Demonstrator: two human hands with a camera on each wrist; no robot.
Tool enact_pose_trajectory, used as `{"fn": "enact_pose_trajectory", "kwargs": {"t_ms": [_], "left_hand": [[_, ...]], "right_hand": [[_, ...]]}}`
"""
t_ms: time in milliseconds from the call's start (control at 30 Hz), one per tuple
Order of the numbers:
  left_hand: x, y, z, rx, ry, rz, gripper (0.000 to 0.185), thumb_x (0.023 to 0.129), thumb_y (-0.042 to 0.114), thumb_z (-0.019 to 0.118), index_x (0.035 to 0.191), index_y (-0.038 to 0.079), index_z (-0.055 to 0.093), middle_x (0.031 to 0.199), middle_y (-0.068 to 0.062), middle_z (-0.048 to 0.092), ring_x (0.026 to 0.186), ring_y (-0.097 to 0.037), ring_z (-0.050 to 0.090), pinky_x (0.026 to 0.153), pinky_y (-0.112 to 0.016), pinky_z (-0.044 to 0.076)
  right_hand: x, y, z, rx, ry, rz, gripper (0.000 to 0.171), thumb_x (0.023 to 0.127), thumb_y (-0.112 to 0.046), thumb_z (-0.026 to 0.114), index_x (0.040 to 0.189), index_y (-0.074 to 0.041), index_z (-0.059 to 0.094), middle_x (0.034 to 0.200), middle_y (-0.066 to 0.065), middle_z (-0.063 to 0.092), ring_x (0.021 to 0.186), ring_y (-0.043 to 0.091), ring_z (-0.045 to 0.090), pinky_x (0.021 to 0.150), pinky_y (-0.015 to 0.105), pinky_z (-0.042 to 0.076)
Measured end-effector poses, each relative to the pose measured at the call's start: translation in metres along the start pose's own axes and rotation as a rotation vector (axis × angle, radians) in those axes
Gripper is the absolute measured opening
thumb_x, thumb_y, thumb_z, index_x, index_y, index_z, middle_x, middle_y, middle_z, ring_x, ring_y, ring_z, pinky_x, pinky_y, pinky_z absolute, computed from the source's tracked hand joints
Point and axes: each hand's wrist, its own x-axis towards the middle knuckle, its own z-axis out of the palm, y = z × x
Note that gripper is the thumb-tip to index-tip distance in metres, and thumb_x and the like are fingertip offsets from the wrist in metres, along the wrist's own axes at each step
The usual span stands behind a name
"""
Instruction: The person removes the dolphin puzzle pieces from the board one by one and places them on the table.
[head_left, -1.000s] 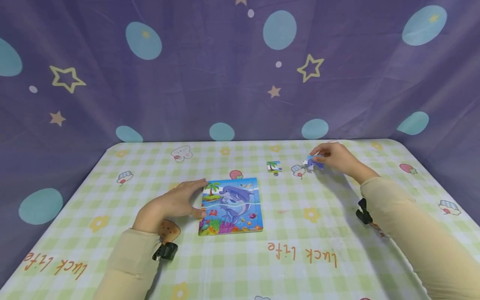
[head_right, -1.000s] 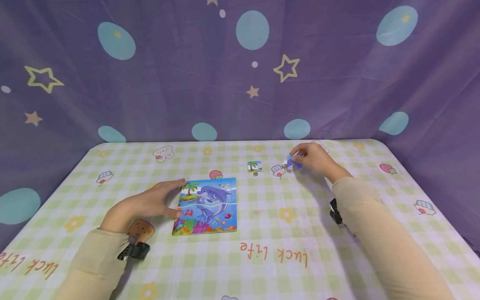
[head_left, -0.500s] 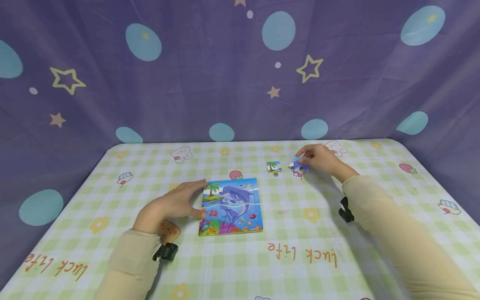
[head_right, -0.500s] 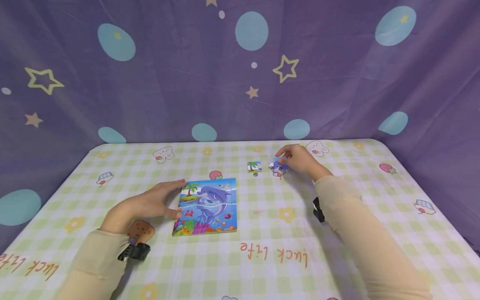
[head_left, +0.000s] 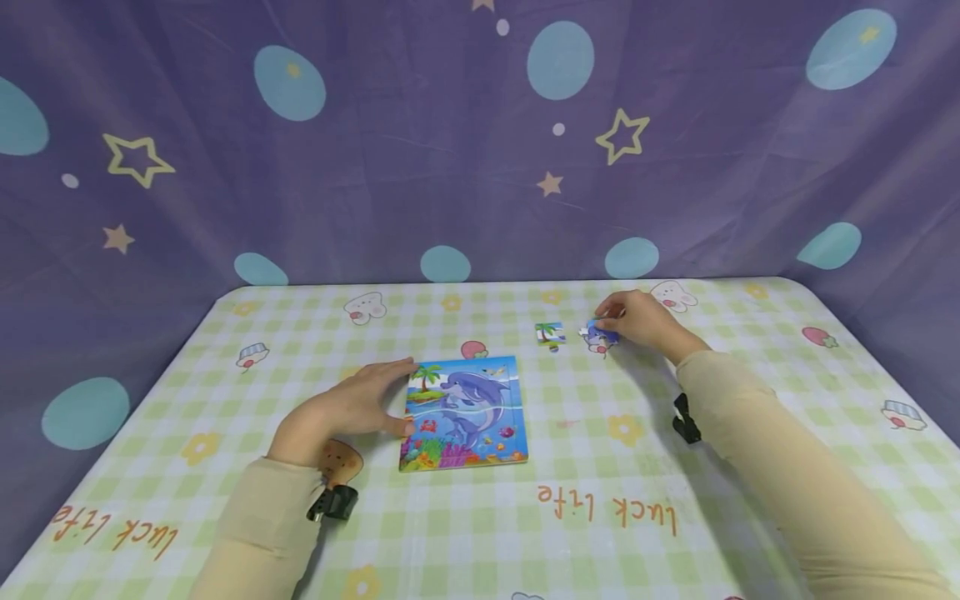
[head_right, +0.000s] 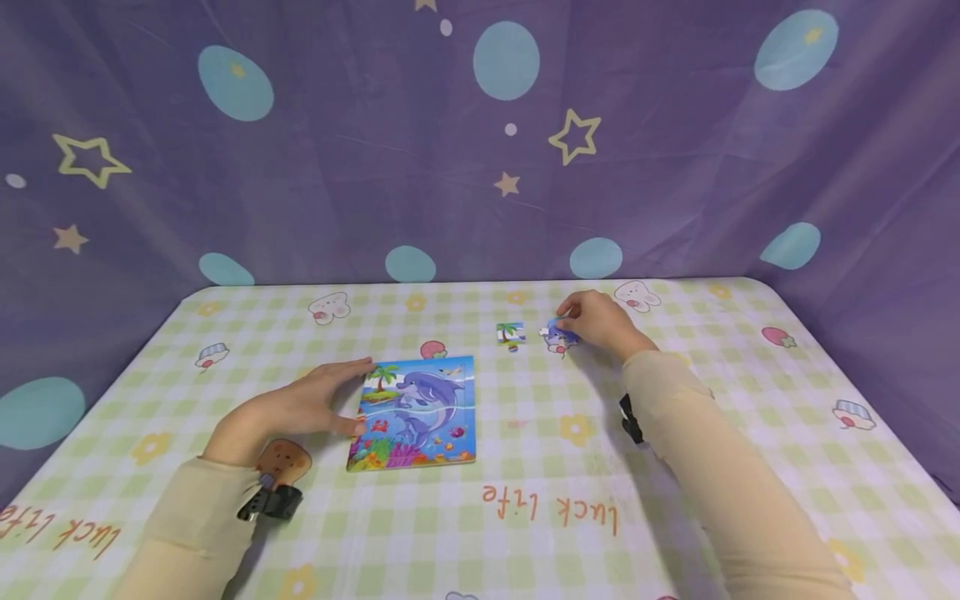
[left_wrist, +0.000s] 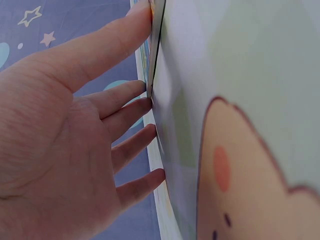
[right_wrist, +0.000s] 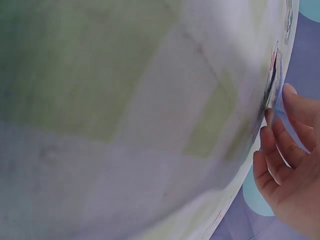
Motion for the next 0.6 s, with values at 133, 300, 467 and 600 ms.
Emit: {"fn": "enact_pose_trajectory", "kwargs": {"t_ms": [133,300,467,600], "left_hand": [[0.001,0.000,0.000,0.004,-0.001,0.000,0.093,0.083,0.040,0.080,0.153,0.001,0.033,0.159,-0.021,0.027,0.144,-0.046,0.021,0.114,-0.063,0.021],[0.001,0.000,0.001,-0.001,-0.001,-0.002,0.093,0.082,0.039,0.081,0.153,0.001,0.033,0.159,-0.021,0.027,0.144,-0.046,0.021,0.113,-0.063,0.021],[0.001,0.000,0.001,0.000,0.003,-0.002,0.093,0.082,0.038,0.081,0.153,0.001,0.033,0.158,-0.021,0.027,0.144,-0.046,0.022,0.113,-0.064,0.021],[0.001,0.000,0.001,0.002,0.007,-0.003,0.093,0.082,0.038,0.081,0.153,0.002,0.033,0.158,-0.021,0.028,0.144,-0.046,0.022,0.113,-0.064,0.021]], "right_hand": [[0.000,-0.001,0.001,0.003,0.013,-0.012,0.021,0.094,-0.015,0.069,0.109,0.000,0.069,0.102,0.017,0.068,0.093,0.030,0.061,0.083,0.044,0.049],[0.002,-0.008,0.007,0.007,0.016,-0.049,0.019,0.093,-0.014,0.070,0.107,-0.001,0.071,0.098,0.013,0.069,0.088,0.026,0.060,0.078,0.039,0.048],[0.002,-0.021,0.015,0.059,-0.005,-0.100,0.016,0.093,-0.011,0.069,0.107,-0.002,0.071,0.095,0.011,0.068,0.081,0.022,0.060,0.069,0.033,0.049],[0.001,-0.032,0.021,0.113,-0.041,-0.139,0.016,0.094,-0.012,0.068,0.108,-0.004,0.071,0.095,0.009,0.067,0.079,0.021,0.058,0.065,0.033,0.048]]}}
